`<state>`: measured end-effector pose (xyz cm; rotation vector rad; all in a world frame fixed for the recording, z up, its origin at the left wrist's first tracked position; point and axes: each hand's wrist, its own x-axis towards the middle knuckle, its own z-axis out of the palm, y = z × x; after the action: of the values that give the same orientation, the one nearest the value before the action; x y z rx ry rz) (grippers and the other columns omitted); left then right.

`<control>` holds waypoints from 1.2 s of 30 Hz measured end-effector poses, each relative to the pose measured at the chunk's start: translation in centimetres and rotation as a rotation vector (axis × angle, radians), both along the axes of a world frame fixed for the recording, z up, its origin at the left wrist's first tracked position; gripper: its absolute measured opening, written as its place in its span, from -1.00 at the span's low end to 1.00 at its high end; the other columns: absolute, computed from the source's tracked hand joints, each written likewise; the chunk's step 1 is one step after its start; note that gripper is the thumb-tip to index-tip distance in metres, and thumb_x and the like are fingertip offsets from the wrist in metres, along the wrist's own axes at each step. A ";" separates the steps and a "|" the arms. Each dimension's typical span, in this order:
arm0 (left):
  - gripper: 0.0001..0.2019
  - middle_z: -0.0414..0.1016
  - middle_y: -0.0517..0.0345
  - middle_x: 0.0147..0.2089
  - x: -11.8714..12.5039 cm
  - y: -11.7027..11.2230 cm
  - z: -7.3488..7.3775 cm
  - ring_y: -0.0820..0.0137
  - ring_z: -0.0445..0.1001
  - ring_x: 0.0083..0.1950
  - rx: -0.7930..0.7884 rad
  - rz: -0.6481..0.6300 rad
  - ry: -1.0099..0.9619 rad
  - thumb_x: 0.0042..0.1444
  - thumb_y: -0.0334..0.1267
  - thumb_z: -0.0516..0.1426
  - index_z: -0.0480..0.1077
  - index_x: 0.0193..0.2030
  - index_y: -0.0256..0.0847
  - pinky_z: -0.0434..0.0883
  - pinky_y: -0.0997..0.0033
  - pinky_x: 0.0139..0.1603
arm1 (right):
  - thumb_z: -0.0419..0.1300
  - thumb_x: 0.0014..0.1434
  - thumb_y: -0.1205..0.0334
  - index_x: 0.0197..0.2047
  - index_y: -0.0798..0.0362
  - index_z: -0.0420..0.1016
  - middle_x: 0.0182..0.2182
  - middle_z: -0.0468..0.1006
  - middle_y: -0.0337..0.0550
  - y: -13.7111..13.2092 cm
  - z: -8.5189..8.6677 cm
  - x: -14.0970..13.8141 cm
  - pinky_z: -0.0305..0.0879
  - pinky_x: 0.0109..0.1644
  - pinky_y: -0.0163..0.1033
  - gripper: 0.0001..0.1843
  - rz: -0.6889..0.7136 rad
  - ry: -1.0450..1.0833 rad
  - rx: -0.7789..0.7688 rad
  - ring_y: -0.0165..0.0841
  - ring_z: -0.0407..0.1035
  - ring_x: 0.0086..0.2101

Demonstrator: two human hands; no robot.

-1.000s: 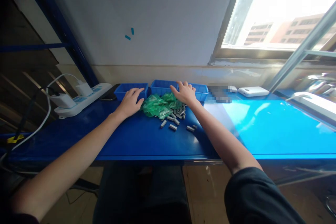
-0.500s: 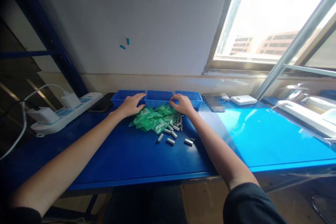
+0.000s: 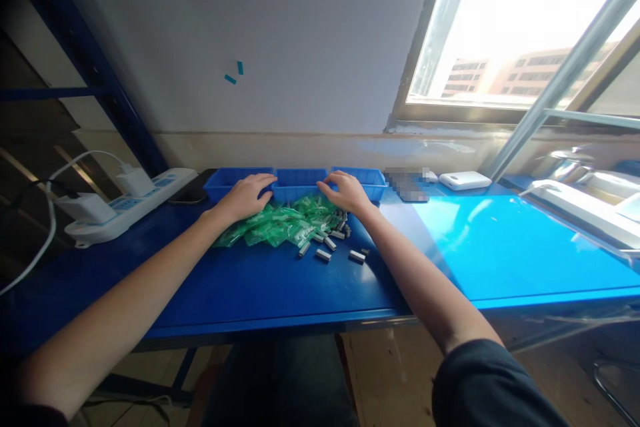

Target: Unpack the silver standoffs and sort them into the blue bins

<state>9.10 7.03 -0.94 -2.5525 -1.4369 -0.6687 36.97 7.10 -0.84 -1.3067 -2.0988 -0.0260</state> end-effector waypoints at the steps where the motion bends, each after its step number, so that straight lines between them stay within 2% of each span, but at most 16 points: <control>1: -0.55 0.37 -0.04 0.24 0.2 -0.2 0.0 0.11 0.29 0.26 0.022 0.008 -0.006 0.21 -0.20 -0.04 0.35 0.20 -0.25 0.24 0.04 0.26 | 0.08 0.26 0.01 -0.25 0.03 0.58 -0.16 0.57 -0.08 -0.4 0.3 -0.1 0.23 0.06 -0.16 -0.67 -0.009 -0.016 0.012 -0.22 0.41 -0.09; 4: -0.58 0.41 -0.06 0.19 0.9 -1.0 0.2 0.11 0.25 0.27 0.125 -0.004 -0.048 0.25 -0.17 -0.06 0.37 0.17 -0.23 0.22 0.01 0.25 | 0.12 0.24 -0.01 -0.16 0.01 0.56 -0.09 0.54 -0.05 -2.4 1.5 -1.2 0.16 0.08 -0.07 -0.68 -0.002 -0.059 0.104 -0.16 0.31 0.00; 7: -0.60 0.45 -0.05 0.13 1.6 -1.8 0.6 0.16 0.29 0.22 0.180 -0.048 -0.111 0.28 -0.17 -0.08 0.39 0.14 -0.21 0.25 0.09 0.22 | 0.21 0.15 -0.06 0.03 0.00 0.48 -0.05 0.51 -0.02 -4.9 2.2 -3.6 0.15 0.05 -0.03 -0.55 0.153 -0.145 0.154 -0.12 0.24 0.04; 8: -0.61 0.47 -0.03 0.10 1.8 -2.1 0.8 0.18 0.32 0.19 0.174 -0.073 -0.137 0.28 -0.17 -0.09 0.40 0.11 -0.21 0.26 0.12 0.20 | 0.24 0.13 -0.04 0.02 0.00 0.49 -0.08 0.52 -0.02 -5.5 2.2 -4.4 0.15 0.04 -0.03 -0.56 0.208 -0.202 0.153 -0.10 0.23 0.04; 10: -0.61 0.51 0.00 0.03 2.0 -2.8 1.0 0.22 0.37 0.13 0.121 -0.138 -0.195 0.30 -0.17 -0.11 0.41 0.09 -0.22 0.30 0.18 0.17 | 0.23 0.15 0.08 -0.09 0.02 0.54 -0.19 0.55 -0.05 -6.0 1.9 -5.9 0.17 0.00 -0.07 -0.70 0.273 -0.290 0.127 -0.13 0.28 -0.02; 12: -0.59 0.54 0.02 -0.03 2.1 -3.5 1.1 0.24 0.42 0.06 0.034 -0.206 -0.261 0.31 -0.13 -0.13 0.39 0.10 -0.22 0.34 0.22 0.12 | 0.15 0.22 0.20 -0.17 0.05 0.57 -0.27 0.56 -0.06 -5.9 1.5 -6.6 0.20 -0.05 -0.14 -0.80 0.290 -0.289 0.101 -0.19 0.35 -0.12; 14: -0.58 0.55 0.03 -0.04 2.3 -4.1 1.0 0.24 0.47 0.01 -0.050 -0.268 -0.329 0.29 -0.05 -0.09 0.37 0.13 -0.20 0.38 0.25 0.04 | 0.06 0.26 0.27 -0.19 0.08 0.58 -0.28 0.58 -0.06 -5.5 1.3 -6.5 0.23 -0.08 -0.19 -0.75 0.255 -0.175 0.105 -0.25 0.39 -0.19; 17: -0.57 0.56 0.04 -0.06 2.8 -4.7 0.7 0.25 0.52 -0.07 -0.115 -0.323 -0.452 0.17 0.00 0.09 0.39 0.09 -0.20 0.42 0.32 -0.07 | 0.02 0.26 0.29 -0.20 0.09 0.58 -0.27 0.60 -0.08 -5.2 1.5 -6.0 0.27 -0.12 -0.25 -0.71 0.151 0.087 0.126 -0.29 0.44 -0.25; 20: -0.68 0.59 0.05 -0.20 3.5 -4.6 0.4 0.28 0.54 -0.20 -0.141 -0.294 -0.606 0.13 -0.07 0.12 0.46 -0.09 -0.25 0.44 0.36 -0.16 | 0.06 0.24 0.23 -0.14 0.07 0.54 -0.38 0.59 -0.19 -5.4 1.8 -5.8 0.29 -0.23 -0.29 -0.75 0.107 0.271 0.094 -0.35 0.43 -0.37; 23: -0.72 0.58 0.06 -0.31 3.9 -4.4 0.2 0.30 0.53 -0.29 -0.168 -0.276 -0.694 0.15 -0.08 0.10 0.47 -0.22 -0.27 0.44 0.37 -0.24 | 0.16 0.16 0.14 -0.15 0.06 0.49 -0.44 0.55 -0.23 -5.6 1.5 -6.0 0.31 -0.26 -0.29 -0.77 0.098 0.347 0.100 -0.37 0.41 -0.40; 26: -0.74 0.58 0.08 -0.33 3.8 -4.5 0.1 0.31 0.52 -0.29 -0.134 -0.267 -0.650 0.15 -0.09 0.10 0.47 -0.25 -0.25 0.43 0.37 -0.24 | 0.20 0.11 0.15 -0.31 0.06 0.47 -0.43 0.55 -0.19 -5.5 1.1 -6.0 0.31 -0.26 -0.27 -0.85 0.061 0.353 0.150 -0.35 0.42 -0.37; 29: -0.76 0.58 0.09 -0.29 3.8 -4.8 0.1 0.30 0.52 -0.25 -0.067 -0.261 -0.537 0.16 -0.12 0.09 0.48 -0.24 -0.22 0.41 0.35 -0.19 | 0.18 0.10 0.22 -0.42 0.05 0.46 -0.45 0.56 -0.18 -5.3 1.1 -5.9 0.30 -0.25 -0.25 -0.88 0.018 0.361 0.114 -0.33 0.43 -0.38; 33: -0.78 0.58 0.07 -0.25 3.8 -5.2 0.6 0.30 0.50 -0.22 0.025 -0.226 -0.481 0.15 -0.15 0.08 0.48 -0.22 -0.21 0.40 0.35 -0.18 | 0.18 0.10 0.17 -0.42 0.05 0.47 -0.47 0.56 -0.20 -5.5 1.3 -6.0 0.30 -0.31 -0.26 -0.85 -0.012 0.462 -0.021 -0.35 0.42 -0.42; 36: -0.79 0.57 0.08 -0.27 3.8 -5.4 0.8 0.32 0.49 -0.25 0.047 -0.204 -0.505 0.17 -0.17 0.07 0.47 -0.23 -0.22 0.38 0.37 -0.20 | 0.20 0.09 0.10 -0.42 0.06 0.46 -0.49 0.55 -0.22 -5.7 1.2 -6.4 0.29 -0.35 -0.28 -0.80 0.002 0.537 -0.043 -0.36 0.41 -0.43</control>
<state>12.93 1.65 -0.10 -2.6295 -1.2577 -1.4440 30.57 1.39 0.38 -1.1754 -1.6467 0.3363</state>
